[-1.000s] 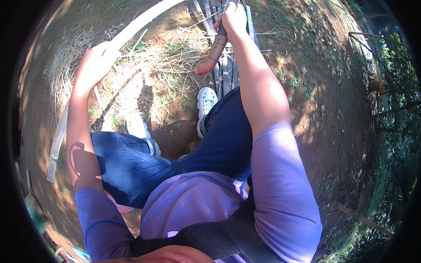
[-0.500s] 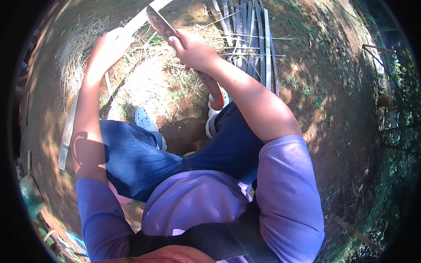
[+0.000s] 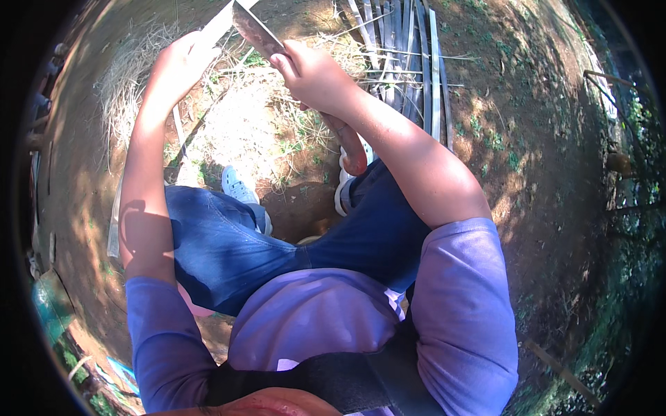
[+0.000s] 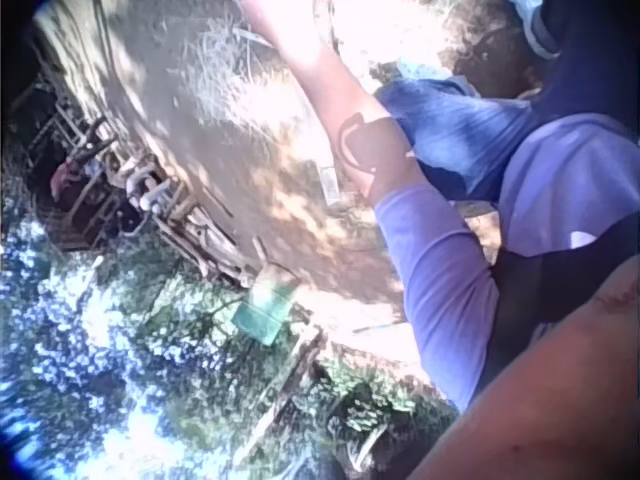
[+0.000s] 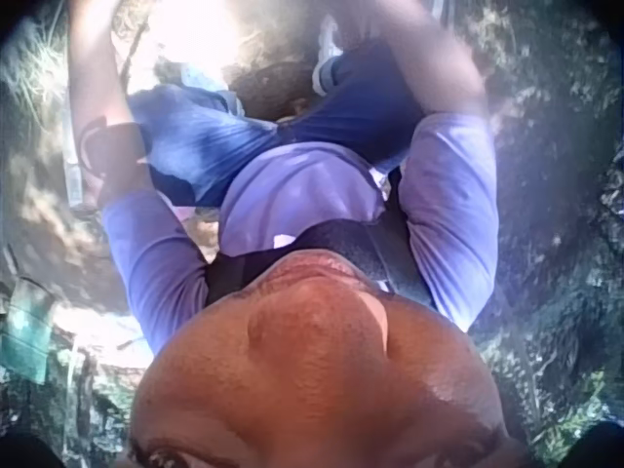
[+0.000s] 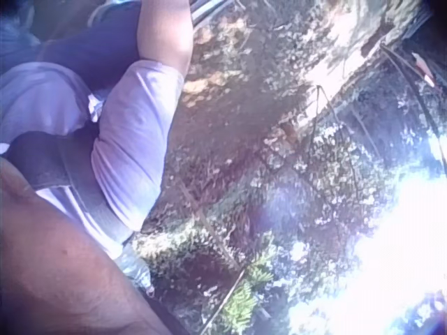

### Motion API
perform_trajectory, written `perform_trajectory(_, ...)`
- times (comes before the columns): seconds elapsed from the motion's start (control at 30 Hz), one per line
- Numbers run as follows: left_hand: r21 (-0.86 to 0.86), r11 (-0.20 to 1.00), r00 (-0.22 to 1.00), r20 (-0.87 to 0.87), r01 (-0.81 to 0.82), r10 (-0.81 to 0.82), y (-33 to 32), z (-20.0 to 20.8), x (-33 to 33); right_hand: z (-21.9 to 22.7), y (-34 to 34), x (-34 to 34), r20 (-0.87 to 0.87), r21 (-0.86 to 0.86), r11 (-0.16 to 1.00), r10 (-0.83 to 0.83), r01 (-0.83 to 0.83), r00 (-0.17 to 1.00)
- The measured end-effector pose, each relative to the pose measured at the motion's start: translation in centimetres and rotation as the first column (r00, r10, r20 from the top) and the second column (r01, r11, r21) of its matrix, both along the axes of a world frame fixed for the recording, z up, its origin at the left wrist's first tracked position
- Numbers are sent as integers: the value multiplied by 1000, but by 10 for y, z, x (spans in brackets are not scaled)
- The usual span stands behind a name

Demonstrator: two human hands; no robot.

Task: The person shaves a strip of bamboo using a machete. They hold the long bamboo piece with one hand and scrape the surface with the blade, rotating the piece and repeating the action.

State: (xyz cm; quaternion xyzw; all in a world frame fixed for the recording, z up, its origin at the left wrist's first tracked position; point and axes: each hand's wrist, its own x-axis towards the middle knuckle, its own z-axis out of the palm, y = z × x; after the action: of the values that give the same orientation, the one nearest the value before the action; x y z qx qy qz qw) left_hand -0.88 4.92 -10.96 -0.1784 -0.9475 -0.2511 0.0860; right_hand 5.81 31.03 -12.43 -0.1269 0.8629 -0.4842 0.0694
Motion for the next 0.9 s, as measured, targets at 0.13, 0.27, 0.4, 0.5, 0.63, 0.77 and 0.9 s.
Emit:
perform_trajectory(0.13, 1, 993, 993, 22, -116, 116, -11, 22, 7, 14, 24, -5, 164, -288, 936, -158, 201, 974)
perform_trajectory(0.27, 231, 952, 978, 3, -203, 207, -27, 30, -2, 5, 50, -19, 340, -400, 782, -358, 478, 870)
perform_trajectory(0.4, 790, 610, 998, 66, -65, 21, -67, -4, -35, -33, 75, -31, 501, -89, 929, -269, 358, 822)
perform_trajectory(0.5, 829, 558, 992, 92, -29, -87, -64, -1, -33, -54, 91, -31, 496, 89, 970, -241, 227, 834)
perform_trajectory(0.63, 908, 420, 981, 84, -3, -175, -55, 0, -31, -58, 105, -19, 694, 104, 993, -112, 56, 712)
perform_trajectory(0.77, 867, 487, 969, 199, -103, -149, -68, -10, -36, -65, 86, 10, 792, 48, 994, 20, -95, 610)
perform_trajectory(0.9, 768, 640, 1000, 7, -19, 22, -78, -28, -47, -71, 59, 15, 734, 90, 995, -41, -37, 678)
